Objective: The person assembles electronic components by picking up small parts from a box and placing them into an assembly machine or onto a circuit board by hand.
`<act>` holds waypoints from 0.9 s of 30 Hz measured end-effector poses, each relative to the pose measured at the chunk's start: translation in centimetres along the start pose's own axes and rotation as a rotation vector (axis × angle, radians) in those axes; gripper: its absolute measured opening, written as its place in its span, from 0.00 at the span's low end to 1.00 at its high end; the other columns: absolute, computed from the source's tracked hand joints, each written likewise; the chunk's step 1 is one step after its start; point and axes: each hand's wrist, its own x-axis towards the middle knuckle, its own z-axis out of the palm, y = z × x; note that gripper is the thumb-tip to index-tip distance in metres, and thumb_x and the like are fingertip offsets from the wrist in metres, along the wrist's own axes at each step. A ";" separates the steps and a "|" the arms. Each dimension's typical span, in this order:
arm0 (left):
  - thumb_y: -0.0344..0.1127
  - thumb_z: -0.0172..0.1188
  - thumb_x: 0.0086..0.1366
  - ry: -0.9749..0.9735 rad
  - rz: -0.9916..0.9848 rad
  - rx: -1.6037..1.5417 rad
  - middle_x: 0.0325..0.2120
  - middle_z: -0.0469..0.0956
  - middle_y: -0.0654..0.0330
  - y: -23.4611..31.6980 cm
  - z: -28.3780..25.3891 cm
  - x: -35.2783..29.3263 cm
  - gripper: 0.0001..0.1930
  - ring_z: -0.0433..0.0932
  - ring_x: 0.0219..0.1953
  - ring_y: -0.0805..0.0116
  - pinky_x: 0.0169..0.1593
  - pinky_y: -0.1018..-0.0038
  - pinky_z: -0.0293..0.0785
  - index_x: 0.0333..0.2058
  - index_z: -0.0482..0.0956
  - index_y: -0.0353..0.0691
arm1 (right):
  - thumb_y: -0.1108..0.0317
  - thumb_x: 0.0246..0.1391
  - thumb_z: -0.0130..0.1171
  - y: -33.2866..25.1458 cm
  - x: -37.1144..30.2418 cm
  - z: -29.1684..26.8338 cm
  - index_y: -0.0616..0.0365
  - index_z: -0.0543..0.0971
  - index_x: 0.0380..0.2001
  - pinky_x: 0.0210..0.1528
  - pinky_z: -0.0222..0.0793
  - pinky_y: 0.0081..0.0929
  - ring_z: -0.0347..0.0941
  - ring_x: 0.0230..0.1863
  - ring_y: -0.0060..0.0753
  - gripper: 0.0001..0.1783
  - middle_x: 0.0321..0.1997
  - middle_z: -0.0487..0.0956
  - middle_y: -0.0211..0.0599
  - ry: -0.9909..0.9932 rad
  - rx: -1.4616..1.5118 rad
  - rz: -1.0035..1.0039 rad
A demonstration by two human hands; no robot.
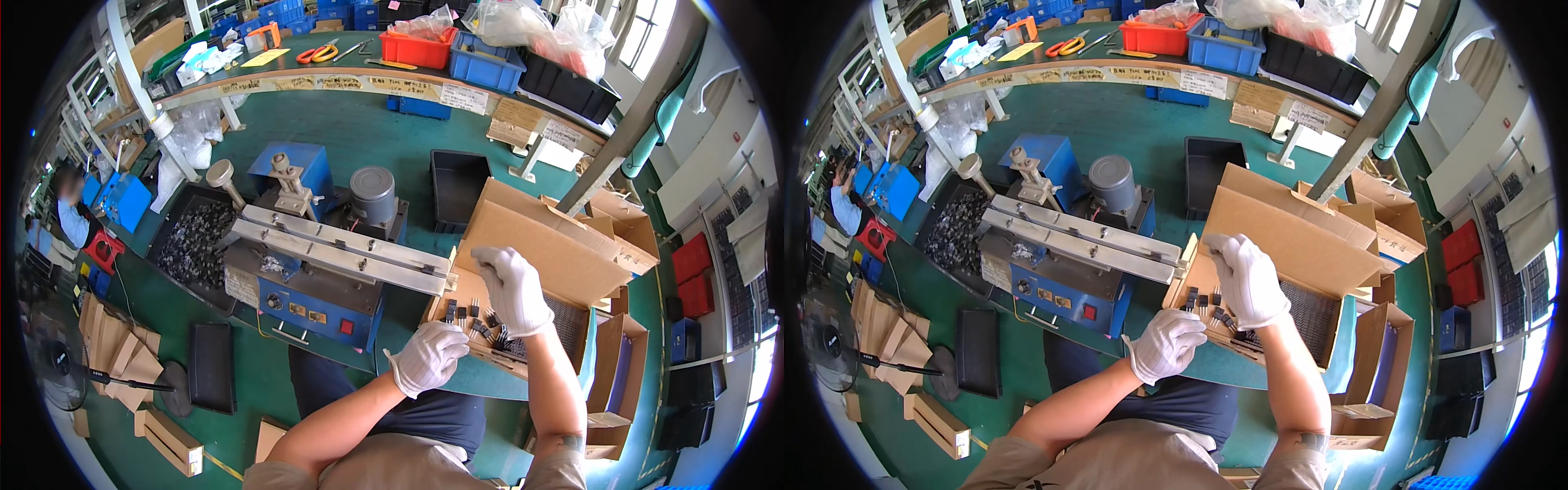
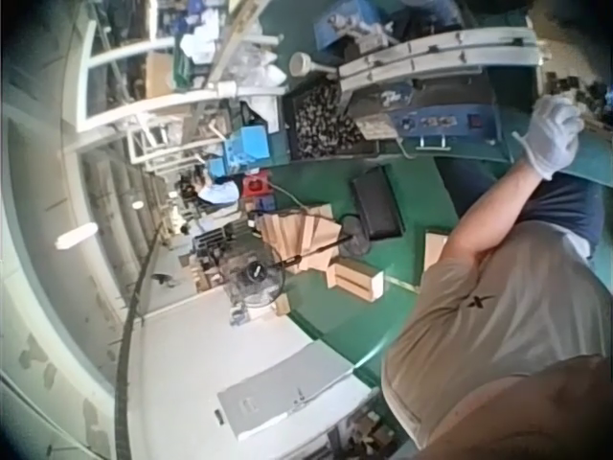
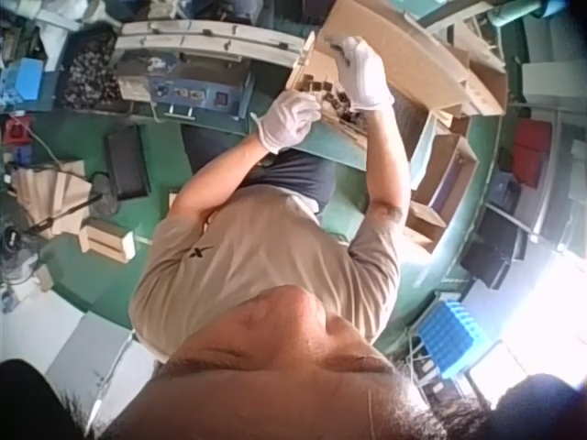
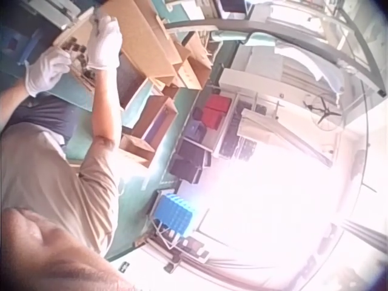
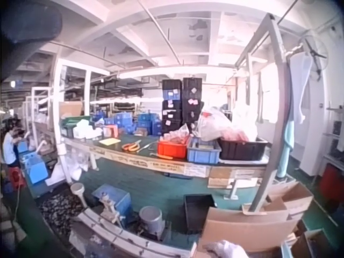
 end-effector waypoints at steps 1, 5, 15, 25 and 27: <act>0.25 0.68 0.54 0.005 0.000 -0.008 0.46 0.83 0.60 0.1 0.1 0.1 0.14 0.82 0.51 0.54 0.55 0.55 0.78 0.40 0.83 0.45 | 0.73 0.58 0.69 1.2 -0.4 -0.1 0.57 0.85 0.48 0.48 0.80 0.42 0.84 0.44 0.53 0.14 0.42 0.86 0.47 0.002 -0.004 0.003; 0.25 0.68 0.54 0.018 -0.009 0.002 0.45 0.83 0.60 0.3 0.1 0.3 0.13 0.82 0.51 0.54 0.55 0.55 0.78 0.39 0.84 0.45 | 0.60 0.60 0.68 3.0 -1.7 1.0 0.56 0.85 0.47 0.50 0.82 0.47 0.85 0.48 0.56 0.16 0.44 0.85 0.54 -0.700 -0.385 0.083; 0.26 0.68 0.53 0.003 -0.001 0.035 0.44 0.83 0.60 0.3 -0.1 0.3 0.13 0.82 0.51 0.54 0.54 0.55 0.78 0.39 0.84 0.46 | 0.61 0.59 0.64 2.8 -3.0 3.2 0.60 0.85 0.38 0.44 0.84 0.45 0.86 0.40 0.53 0.13 0.35 0.85 0.50 -0.708 -0.555 -0.038; 0.25 0.69 0.52 -0.003 -0.009 0.053 0.44 0.84 0.60 0.4 -0.1 0.3 0.13 0.82 0.51 0.54 0.53 0.56 0.79 0.38 0.86 0.45 | 0.84 0.54 0.56 2.9 -1.6 0.3 0.59 0.83 0.44 0.45 0.78 0.41 0.82 0.40 0.50 0.16 0.39 0.81 0.45 -0.160 0.100 -0.055; 0.25 0.70 0.52 -0.003 -0.011 0.056 0.44 0.84 0.60 0.5 0.0 0.3 0.13 0.82 0.51 0.54 0.53 0.56 0.79 0.38 0.86 0.45 | 0.85 0.52 0.60 1.8 -1.0 -0.5 0.57 0.84 0.46 0.47 0.77 0.41 0.80 0.42 0.49 0.19 0.38 0.81 0.43 -0.075 0.190 -0.223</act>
